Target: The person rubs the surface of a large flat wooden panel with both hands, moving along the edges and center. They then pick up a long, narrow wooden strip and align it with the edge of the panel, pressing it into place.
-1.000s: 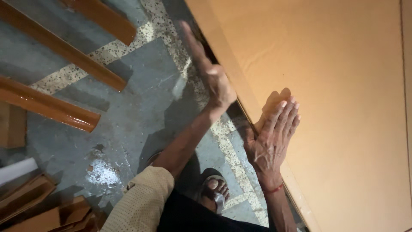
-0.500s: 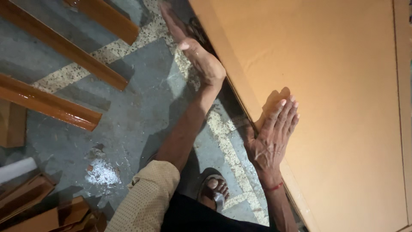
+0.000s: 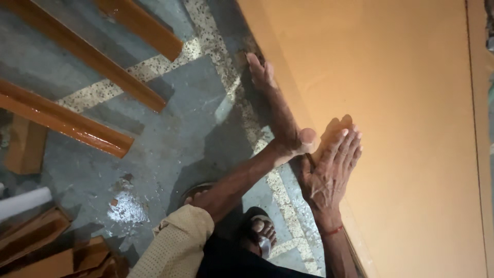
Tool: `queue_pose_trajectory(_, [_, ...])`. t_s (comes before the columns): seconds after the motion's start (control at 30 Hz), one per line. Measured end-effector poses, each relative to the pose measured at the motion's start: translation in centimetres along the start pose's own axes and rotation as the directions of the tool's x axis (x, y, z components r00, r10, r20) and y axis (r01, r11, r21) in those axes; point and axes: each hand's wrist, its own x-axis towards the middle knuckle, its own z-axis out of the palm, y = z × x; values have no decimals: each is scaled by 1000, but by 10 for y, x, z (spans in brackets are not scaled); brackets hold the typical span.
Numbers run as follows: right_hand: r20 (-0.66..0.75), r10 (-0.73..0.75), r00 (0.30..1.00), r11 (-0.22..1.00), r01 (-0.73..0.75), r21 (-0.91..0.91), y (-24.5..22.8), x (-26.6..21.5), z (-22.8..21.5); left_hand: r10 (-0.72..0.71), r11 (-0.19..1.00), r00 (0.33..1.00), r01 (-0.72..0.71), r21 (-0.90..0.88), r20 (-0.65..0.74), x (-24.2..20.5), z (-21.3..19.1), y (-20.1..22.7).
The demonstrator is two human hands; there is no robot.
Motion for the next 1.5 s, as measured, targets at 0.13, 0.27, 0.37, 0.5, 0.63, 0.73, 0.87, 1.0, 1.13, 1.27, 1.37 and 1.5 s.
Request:
queue_pose_trajectory(0.13, [4, 15, 1000, 1000, -15, -12, 7, -9, 8, 17, 1000, 999, -16, 23, -36, 26, -2, -26])
queue_pose_trajectory(0.27, [-68, -49, 996, 998, 47, -40, 6, -1, 11, 26, 999, 999, -28, -42, -32, 57, -6, -66])
queue_pose_trajectory(0.37, [-7, 15, 1000, 1000, -15, -4, 6, -8, 9, 40, 996, 996, -46, -80, -75, 43, -3, -65])
queue_pose_trajectory(0.5, [-7, -3, 1000, 1000, 3, -4, 8, -7, 8, 103, 994, 995, -103, -37, 4, 14, 0, -23])
queue_pose_trajectory(0.63, [-36, -22, 999, 1000, 22, 13, 11, -8, 9, 235, 972, 940, -223, -74, 249, -25, -7, 2])
queue_pose_trajectory(0.73, [-41, -28, 999, 999, 28, 19, 9, -12, 8, 349, 937, 878, -321, -137, 328, -26, -9, -10])
queue_pose_trajectory(0.87, [-36, -4, 999, 1000, 4, 6, 6, -7, 9, 409, 910, 859, -411, -60, 308, 17, 0, -41])
queue_pose_trajectory(1.0, [-52, -23, 998, 999, 22, -28, 5, -8, 6, 387, 916, 887, -402, 9, 253, 51, -4, -61])
queue_pose_trajectory(1.13, [-58, -40, 998, 999, 37, -36, 5, -7, 7, 387, 922, 920, -384, -44, 68, 64, 1, -70])
queue_pose_trajectory(1.27, [-71, -33, 997, 999, 31, -29, 5, -8, 7, 60, 990, 986, -79, -117, -156, 50, 0, -59])
queue_pose_trajectory(1.37, [-54, -47, 997, 997, 43, -70, 4, -6, 5, -134, 990, 980, 125, -71, -144, 29, -6, -45])
queue_pose_trajectory(1.5, [-31, -5, 999, 1000, 5, -6, 5, -9, 4, -263, 959, 964, 256, -123, -44, -1, -12, -34])
